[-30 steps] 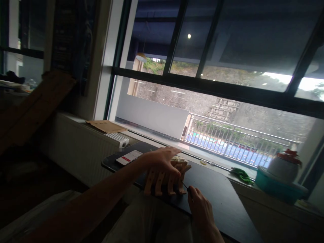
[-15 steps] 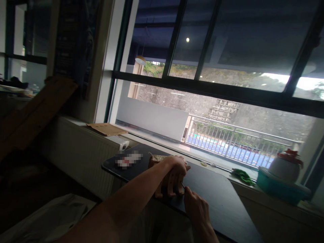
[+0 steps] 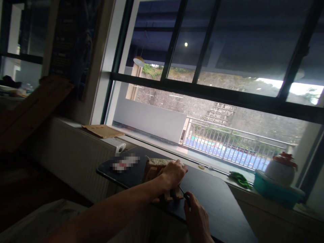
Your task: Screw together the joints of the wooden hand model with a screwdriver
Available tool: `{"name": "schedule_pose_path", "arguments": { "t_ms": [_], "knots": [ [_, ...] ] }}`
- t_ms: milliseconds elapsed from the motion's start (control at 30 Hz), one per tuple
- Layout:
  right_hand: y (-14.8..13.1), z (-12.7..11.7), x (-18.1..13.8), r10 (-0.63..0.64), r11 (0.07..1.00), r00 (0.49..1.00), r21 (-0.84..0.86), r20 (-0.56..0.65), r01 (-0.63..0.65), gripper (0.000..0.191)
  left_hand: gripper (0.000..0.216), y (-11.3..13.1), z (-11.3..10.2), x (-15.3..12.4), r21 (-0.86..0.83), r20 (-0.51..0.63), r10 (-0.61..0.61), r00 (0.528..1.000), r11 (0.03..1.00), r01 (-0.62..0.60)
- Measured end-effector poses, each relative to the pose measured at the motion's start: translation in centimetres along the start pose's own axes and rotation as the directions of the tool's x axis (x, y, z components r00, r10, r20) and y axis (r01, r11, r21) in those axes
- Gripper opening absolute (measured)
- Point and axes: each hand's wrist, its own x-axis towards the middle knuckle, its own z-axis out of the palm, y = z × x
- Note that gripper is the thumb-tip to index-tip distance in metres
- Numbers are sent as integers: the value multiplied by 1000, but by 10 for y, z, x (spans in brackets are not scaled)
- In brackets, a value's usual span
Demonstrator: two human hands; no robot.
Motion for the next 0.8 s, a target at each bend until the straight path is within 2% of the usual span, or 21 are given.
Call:
{"name": "schedule_pose_path", "arguments": {
  "t_ms": [67,167,400,633,800],
  "knots": [
    [1,-3,1,-35,998,999,-52,7,35,32,23,2,1,1,25,11,-10,1000,1000,10],
    [0,-5,2,-63,990,998,-125,15,65,33,19,1,-2,9,55,85,-33,996,998,28],
    [-6,-4,-2,-49,976,999,-211,7,49,32,25,-1,-7,25,115,263,-97,960,991,68],
    [-13,-4,-3,-35,974,999,-225,1,34,32,24,0,-12,29,114,337,-106,936,991,71],
    [-15,-7,-3,-30,974,1000,-226,3,30,32,25,2,-13,29,120,339,-130,932,988,94]
  ]
}}
